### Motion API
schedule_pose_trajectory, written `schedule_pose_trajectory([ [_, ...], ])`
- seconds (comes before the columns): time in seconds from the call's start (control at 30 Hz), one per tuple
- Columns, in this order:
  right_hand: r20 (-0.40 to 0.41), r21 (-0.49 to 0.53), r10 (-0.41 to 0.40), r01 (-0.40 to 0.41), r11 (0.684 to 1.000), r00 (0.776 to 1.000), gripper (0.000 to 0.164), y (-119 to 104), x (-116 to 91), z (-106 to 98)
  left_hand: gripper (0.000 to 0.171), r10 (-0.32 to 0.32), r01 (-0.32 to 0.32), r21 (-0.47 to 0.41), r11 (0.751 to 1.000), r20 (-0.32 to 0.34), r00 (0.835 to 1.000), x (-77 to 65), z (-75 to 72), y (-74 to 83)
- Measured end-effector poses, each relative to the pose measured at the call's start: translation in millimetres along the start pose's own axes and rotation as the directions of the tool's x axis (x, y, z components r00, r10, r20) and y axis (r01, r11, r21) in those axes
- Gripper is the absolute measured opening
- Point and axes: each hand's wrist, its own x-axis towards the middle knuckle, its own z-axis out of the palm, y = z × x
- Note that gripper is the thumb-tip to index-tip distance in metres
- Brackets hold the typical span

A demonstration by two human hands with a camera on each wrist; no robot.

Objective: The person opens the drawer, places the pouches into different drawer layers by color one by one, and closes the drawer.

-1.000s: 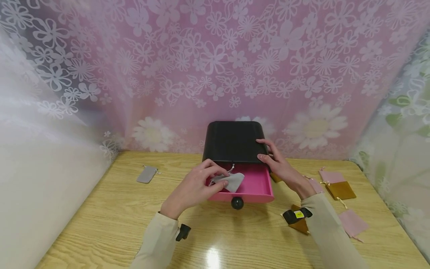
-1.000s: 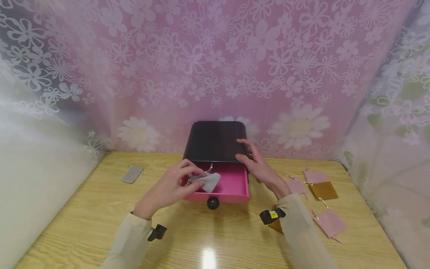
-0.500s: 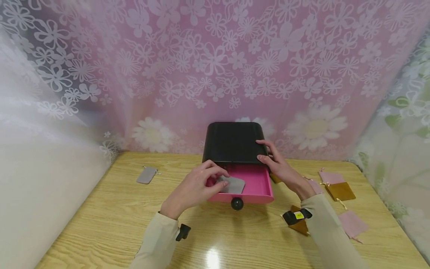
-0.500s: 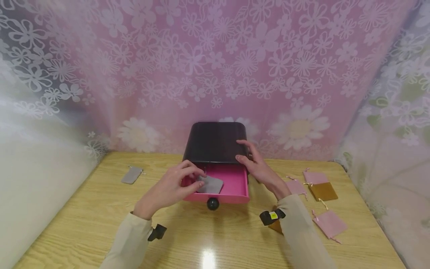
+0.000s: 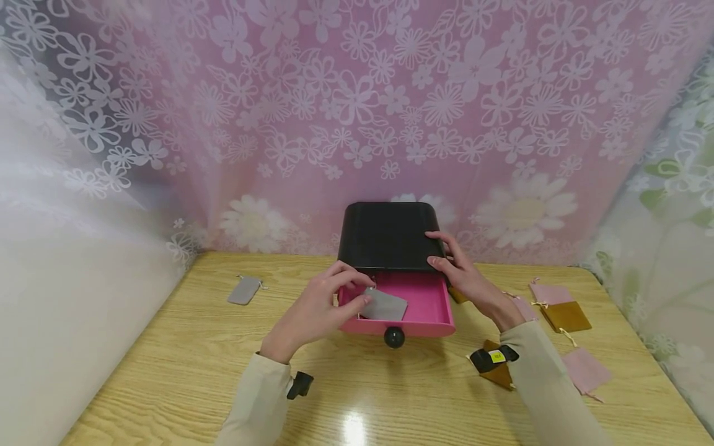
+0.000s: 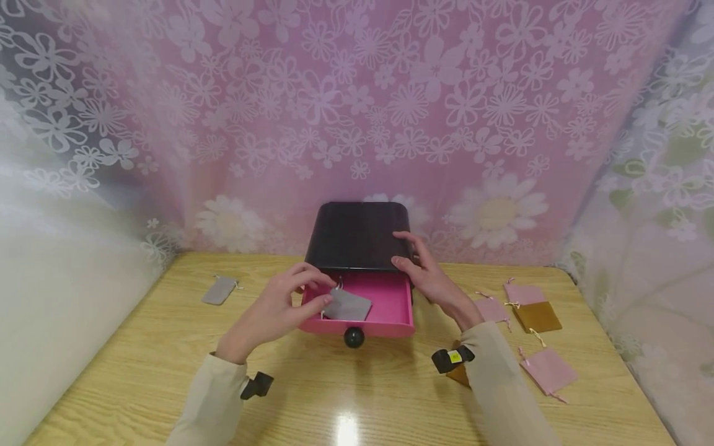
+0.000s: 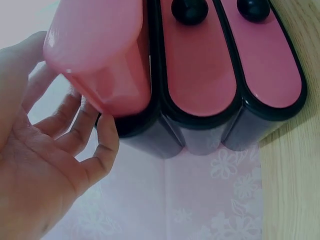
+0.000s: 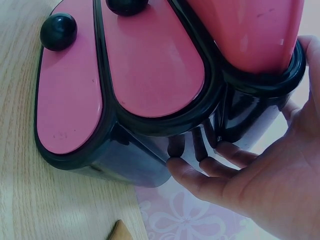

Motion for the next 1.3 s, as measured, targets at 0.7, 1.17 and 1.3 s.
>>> schedule_pose_trajectory([
  [0.7,0.002,0.007,0.005,-0.005,1.0,1.0,0.056,0.0,0.5,0.0,0.033,-0.032,0.028,-0.029,0.999,-0.139,0.99,-13.3,-17.8,-21.3],
  [1.17,-0.01,-0.014,0.01,-0.01,1.0,1.0,0.056,-2.1,-0.1,0.8,0.031,-0.071,0.071,-0.005,0.997,-0.17,0.983,-24.2,-29.3,-38.7],
  [1.3,-0.009,-0.012,0.012,-0.012,1.0,1.0,0.056,-2.1,-0.1,1.0,0.03,-0.087,0.087,-0.005,0.996,-0.173,0.981,-27.6,-32.0,-43.2],
])
